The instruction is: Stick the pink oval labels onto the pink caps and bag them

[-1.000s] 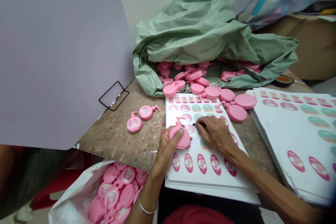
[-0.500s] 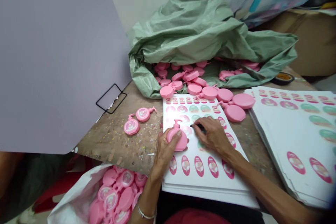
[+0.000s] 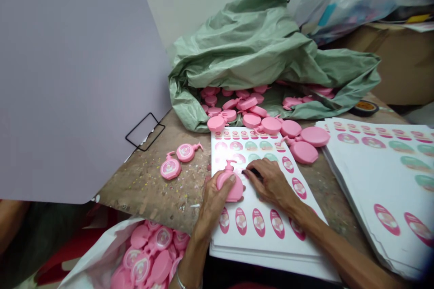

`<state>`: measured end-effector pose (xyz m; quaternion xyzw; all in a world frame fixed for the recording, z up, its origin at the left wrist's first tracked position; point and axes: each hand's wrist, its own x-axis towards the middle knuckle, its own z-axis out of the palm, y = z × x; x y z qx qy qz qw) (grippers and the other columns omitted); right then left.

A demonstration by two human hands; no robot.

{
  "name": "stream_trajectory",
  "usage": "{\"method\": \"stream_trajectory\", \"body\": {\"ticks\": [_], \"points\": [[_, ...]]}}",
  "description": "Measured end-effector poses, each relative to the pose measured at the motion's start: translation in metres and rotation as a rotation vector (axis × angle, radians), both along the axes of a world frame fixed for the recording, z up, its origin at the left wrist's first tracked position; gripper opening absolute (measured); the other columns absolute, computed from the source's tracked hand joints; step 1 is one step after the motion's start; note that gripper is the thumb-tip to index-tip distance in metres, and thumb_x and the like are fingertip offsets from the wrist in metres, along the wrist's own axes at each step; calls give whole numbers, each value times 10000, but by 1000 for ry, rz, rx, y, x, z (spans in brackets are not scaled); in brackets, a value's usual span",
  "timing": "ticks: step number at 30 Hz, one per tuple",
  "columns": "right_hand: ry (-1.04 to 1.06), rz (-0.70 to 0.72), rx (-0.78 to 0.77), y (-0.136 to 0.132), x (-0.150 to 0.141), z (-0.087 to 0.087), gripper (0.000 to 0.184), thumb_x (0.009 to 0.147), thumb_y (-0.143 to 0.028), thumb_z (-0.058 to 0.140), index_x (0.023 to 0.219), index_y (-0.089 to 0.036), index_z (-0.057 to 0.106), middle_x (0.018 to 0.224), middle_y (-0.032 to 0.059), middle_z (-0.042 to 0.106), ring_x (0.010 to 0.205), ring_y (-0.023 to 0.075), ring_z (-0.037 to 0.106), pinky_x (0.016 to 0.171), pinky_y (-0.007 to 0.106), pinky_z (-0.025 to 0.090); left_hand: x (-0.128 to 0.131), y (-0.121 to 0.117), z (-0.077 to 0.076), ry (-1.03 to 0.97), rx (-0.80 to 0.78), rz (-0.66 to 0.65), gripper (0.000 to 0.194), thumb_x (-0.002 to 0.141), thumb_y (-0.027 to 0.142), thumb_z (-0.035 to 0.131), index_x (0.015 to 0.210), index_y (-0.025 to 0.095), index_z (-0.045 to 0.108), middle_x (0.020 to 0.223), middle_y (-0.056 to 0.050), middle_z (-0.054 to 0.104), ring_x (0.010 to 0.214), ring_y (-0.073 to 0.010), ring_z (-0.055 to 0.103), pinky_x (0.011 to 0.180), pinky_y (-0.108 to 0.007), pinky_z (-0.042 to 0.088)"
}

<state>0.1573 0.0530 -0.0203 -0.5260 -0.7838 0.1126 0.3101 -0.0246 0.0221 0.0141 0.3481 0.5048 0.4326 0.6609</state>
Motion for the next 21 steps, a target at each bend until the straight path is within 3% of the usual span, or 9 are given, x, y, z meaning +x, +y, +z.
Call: {"method": "stream_trajectory", "body": {"ticks": [3,6,11,14,21], "points": [[-68,-76,80,-2,0,1,146,928,-267,509,855,-186,606,760,45,619,750,191,511,701,337,310,1,0,1,-2,-17,18,567,725,522,726,1103,108,640,953,-140,692,803,-273,716,624,-341,603],[-137,-67,82,-1,4,0,171,936,-261,489,849,-183,614,749,46,604,752,194,505,709,344,300,0,0,-1,8,-1,7,535,756,504,707,1115,113,642,1009,-148,686,808,-263,717,639,-338,604],[-36,-33,19,4,8,-5,128,902,-261,544,809,-193,601,716,25,617,732,188,506,704,335,308,-3,-1,-7,-3,17,-30,504,798,484,676,1161,138,623,1126,-157,666,844,-253,717,676,-346,608],[-36,-60,4,5,5,-5,120,865,-294,608,803,-192,594,721,26,623,723,190,512,698,332,315,-3,-1,-7,2,25,-37,504,796,488,675,1157,140,626,1098,-153,676,846,-260,717,665,-341,606],[-81,-77,244,-3,-1,4,169,867,-337,615,808,-180,597,729,45,644,719,193,529,739,354,333,-2,-1,-5,-18,29,-24,497,785,497,680,1129,140,631,979,-120,688,811,-250,716,624,-301,591]]}}
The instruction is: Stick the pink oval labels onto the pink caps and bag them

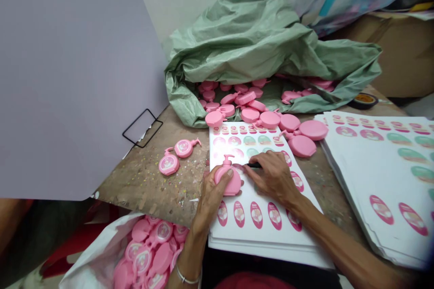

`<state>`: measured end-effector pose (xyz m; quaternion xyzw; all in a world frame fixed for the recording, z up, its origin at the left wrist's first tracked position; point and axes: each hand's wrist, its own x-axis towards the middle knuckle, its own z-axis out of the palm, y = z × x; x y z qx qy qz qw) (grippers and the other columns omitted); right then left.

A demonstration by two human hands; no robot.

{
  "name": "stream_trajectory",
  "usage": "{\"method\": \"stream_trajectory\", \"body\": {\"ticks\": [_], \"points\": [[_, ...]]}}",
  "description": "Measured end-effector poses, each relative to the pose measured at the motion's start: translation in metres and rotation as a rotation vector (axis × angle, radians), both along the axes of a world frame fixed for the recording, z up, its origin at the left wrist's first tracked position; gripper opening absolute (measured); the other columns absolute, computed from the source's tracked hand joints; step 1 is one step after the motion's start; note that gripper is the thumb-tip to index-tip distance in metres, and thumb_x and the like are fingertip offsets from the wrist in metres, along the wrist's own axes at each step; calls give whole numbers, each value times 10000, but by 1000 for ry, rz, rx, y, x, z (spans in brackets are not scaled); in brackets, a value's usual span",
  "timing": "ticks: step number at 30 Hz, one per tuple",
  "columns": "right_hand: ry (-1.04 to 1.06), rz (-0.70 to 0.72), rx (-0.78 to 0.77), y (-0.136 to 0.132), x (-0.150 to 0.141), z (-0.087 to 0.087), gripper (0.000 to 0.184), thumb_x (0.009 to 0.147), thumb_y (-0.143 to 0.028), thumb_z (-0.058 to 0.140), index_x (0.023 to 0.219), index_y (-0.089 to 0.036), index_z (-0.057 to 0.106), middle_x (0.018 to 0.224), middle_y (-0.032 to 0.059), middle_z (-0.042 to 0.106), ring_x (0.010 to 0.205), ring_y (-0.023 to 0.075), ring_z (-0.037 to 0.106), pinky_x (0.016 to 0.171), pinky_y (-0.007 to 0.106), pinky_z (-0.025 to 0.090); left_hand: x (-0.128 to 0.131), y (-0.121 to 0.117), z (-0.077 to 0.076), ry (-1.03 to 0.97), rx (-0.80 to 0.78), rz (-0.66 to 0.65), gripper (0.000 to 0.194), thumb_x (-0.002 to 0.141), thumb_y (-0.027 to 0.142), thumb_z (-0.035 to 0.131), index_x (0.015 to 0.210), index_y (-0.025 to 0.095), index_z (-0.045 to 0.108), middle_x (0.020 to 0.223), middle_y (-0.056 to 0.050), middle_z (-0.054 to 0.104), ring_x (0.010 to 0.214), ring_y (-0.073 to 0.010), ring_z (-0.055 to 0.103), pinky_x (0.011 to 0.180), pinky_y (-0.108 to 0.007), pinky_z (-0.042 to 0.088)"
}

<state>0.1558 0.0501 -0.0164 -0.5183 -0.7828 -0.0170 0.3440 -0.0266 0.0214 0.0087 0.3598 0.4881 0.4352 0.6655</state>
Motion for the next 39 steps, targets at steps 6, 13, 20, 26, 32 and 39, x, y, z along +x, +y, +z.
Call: {"method": "stream_trajectory", "body": {"ticks": [6,13,20,26,32,39], "points": [[-105,-92,-37,0,4,3,151,920,-283,523,877,-170,615,782,62,662,764,210,545,744,369,303,-1,-1,0,-23,-24,9,498,759,511,700,1088,142,642,941,-104,680,810,-255,716,641,-321,592],[20,-14,-151,0,2,-3,229,874,-411,602,799,-195,598,728,31,646,724,191,548,753,370,338,-1,-1,0,-17,-5,-6,489,798,478,676,1148,142,615,1011,-119,676,804,-246,717,622,-302,592],[486,-77,-375,5,6,-3,272,788,-460,673,755,-209,574,705,15,608,641,158,553,597,300,449,-1,-1,-3,-56,-5,46,501,779,492,690,1113,124,627,1031,-126,656,772,-225,711,638,-313,600],[663,-68,-449,-2,7,21,341,771,-524,680,910,-213,659,720,13,627,636,156,574,570,292,492,1,-4,2,-119,-10,133,532,790,566,644,1094,129,644,1049,-134,665,835,-236,702,708,-341,604],[528,99,-388,-23,-11,59,299,820,-453,662,1032,-251,727,851,47,698,745,189,621,683,335,513,4,-8,18,-173,-42,260,595,816,646,546,1131,150,638,1067,-128,687,990,-276,663,737,-345,604],[426,195,-289,-28,-27,67,172,857,-344,642,958,-239,735,783,34,698,709,179,585,686,345,480,3,-13,27,-266,-40,221,573,876,638,460,1101,153,665,1155,-112,670,1029,-265,651,746,-362,613]]}}
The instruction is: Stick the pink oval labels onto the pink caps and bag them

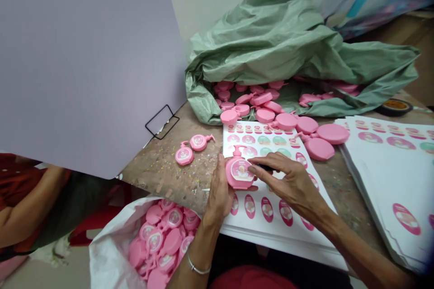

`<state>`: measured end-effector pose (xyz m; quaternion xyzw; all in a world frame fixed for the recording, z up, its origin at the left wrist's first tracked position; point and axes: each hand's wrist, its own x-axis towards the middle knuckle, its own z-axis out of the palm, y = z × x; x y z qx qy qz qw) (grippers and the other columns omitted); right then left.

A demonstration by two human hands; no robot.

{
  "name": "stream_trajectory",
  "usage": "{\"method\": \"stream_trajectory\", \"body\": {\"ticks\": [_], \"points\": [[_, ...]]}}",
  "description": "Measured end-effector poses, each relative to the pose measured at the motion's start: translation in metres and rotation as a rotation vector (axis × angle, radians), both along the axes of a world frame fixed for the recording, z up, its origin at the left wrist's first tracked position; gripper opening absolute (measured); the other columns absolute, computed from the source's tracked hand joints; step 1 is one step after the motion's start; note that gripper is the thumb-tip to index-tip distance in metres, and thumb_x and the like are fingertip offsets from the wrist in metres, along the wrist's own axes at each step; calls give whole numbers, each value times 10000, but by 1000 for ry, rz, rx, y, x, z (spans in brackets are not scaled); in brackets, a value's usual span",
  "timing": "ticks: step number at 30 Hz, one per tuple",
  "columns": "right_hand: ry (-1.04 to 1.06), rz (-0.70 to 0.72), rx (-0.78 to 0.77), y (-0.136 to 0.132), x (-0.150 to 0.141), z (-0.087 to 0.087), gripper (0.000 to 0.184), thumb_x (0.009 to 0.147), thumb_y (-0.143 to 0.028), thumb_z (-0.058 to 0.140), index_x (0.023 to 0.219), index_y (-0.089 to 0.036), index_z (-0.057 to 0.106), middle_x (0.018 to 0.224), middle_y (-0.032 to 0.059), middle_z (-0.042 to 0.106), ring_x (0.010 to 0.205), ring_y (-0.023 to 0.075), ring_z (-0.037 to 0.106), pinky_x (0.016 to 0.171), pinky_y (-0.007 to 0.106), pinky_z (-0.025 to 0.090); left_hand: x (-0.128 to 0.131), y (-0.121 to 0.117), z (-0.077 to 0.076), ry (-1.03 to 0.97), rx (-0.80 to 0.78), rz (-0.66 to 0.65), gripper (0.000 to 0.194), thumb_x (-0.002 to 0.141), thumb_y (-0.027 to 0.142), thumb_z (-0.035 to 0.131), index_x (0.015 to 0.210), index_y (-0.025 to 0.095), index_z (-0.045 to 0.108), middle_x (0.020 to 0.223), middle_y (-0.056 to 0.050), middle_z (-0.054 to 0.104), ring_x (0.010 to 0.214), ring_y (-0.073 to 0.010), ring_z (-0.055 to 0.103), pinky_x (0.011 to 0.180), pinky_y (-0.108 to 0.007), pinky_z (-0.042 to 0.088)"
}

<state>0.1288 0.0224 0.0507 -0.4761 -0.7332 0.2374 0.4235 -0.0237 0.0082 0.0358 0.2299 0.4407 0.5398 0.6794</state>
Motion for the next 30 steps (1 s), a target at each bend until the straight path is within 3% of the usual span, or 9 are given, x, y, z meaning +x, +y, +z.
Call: {"method": "stream_trajectory", "body": {"ticks": [11,30], "points": [[-154,-4,126,-7,0,-1,173,873,-306,631,984,-197,707,792,41,678,756,184,577,706,357,431,2,-2,3,-98,-20,10,469,928,520,454,1094,136,666,1060,-117,705,962,-258,682,712,-372,620],[-149,-17,190,-7,0,-2,165,865,-273,649,994,-182,701,740,26,637,717,167,548,683,338,402,4,0,2,-86,-34,-1,476,925,543,440,1064,151,671,1027,-98,707,941,-233,684,643,-285,611]]}}
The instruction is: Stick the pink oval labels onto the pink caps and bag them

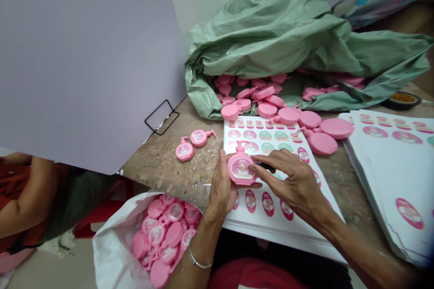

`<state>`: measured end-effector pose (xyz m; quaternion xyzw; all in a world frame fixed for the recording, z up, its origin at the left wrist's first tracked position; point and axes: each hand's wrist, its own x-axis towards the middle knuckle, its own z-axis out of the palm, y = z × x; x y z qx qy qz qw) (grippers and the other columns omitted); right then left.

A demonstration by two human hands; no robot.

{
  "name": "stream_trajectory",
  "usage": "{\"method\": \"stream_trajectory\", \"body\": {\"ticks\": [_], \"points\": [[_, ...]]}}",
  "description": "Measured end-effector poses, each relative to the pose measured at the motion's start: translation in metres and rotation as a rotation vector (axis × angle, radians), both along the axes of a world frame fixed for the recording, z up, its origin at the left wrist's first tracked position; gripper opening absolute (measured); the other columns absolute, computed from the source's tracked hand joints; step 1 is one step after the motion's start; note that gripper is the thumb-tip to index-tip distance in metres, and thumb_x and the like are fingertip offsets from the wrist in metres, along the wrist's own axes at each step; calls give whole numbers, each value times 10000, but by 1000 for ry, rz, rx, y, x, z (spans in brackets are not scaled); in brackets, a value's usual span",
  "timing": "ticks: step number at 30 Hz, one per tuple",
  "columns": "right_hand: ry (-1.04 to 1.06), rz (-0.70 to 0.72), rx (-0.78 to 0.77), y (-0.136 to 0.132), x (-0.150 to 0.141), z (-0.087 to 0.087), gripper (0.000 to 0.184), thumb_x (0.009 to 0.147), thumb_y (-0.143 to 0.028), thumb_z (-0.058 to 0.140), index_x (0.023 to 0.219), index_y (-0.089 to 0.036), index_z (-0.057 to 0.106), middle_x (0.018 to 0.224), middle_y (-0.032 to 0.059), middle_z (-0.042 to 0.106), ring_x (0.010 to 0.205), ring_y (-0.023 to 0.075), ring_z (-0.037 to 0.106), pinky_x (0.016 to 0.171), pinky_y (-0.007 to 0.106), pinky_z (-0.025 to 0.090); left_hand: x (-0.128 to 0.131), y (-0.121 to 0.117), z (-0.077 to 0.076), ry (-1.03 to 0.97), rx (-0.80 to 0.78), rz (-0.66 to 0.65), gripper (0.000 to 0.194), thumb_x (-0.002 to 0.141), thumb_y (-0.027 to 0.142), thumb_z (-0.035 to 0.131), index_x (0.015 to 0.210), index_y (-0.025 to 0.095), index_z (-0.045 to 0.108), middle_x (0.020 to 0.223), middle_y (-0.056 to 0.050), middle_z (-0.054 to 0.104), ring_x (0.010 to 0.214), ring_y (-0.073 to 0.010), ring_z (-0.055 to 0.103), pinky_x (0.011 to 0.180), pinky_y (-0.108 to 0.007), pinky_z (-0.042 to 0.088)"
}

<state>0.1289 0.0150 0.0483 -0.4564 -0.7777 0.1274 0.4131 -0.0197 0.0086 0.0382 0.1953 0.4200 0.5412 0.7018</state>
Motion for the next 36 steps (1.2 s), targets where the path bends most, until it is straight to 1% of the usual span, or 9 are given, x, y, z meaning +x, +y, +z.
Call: {"method": "stream_trajectory", "body": {"ticks": [11,16,18,21,23,27,29,33,36], "points": [[-19,-19,44,-1,1,0,153,863,-267,653,980,-179,699,763,32,647,728,166,559,705,333,413,1,0,-1,60,-3,27,517,898,604,446,1013,166,697,1078,-94,696,993,-230,664,660,-261,603],[-32,-36,67,-1,0,0,151,876,-270,638,977,-174,696,751,32,644,725,164,554,701,331,406,0,-1,2,-7,42,-11,569,877,636,454,1055,146,681,1037,-112,695,940,-235,678,679,-287,601],[-47,-41,82,-2,-2,1,154,880,-275,632,970,-167,696,745,35,640,723,166,554,690,331,399,-2,-3,3,-15,94,-66,506,881,581,507,1070,139,664,1022,-109,688,913,-227,680,693,-294,599],[-122,-37,120,-3,-5,3,169,899,-266,599,990,-159,694,738,43,632,712,175,545,679,340,384,-6,-6,5,25,177,-142,330,824,373,683,1052,139,638,989,-76,669,876,-197,672,723,-290,593],[-235,-34,165,-2,-1,6,190,915,-244,559,1026,-162,690,749,51,636,720,190,546,708,368,381,-9,-8,7,46,196,-159,325,784,278,729,1056,141,615,986,-66,657,871,-187,663,722,-288,592],[-390,-296,259,6,22,15,264,927,-270,514,1106,-165,677,751,84,642,753,244,574,761,438,386,-15,-10,9,78,173,-213,349,812,281,689,1087,115,554,1003,-122,666,865,-214,670,686,-306,593],[-278,-361,188,10,29,16,336,914,-336,537,1190,-171,634,857,112,665,839,273,604,779,443,425,-15,-11,9,96,151,-238,366,812,292,679,1098,115,534,1001,-138,671,851,-222,674,684,-320,592],[53,-125,-182,6,12,6,709,727,-429,741,1350,-215,479,1224,120,619,1064,274,619,857,403,513,-9,-15,9,205,157,-339,463,702,255,767,1109,168,565,879,-59,674,704,-164,653,589,-234,543],[166,-111,-320,5,-6,-8,743,672,-406,775,1322,-196,485,1267,130,602,1125,267,601,920,407,515,-1,-20,7,254,147,-390,508,632,278,813,1082,184,596,789,-34,666,602,-152,627,484,-205,479]]}}
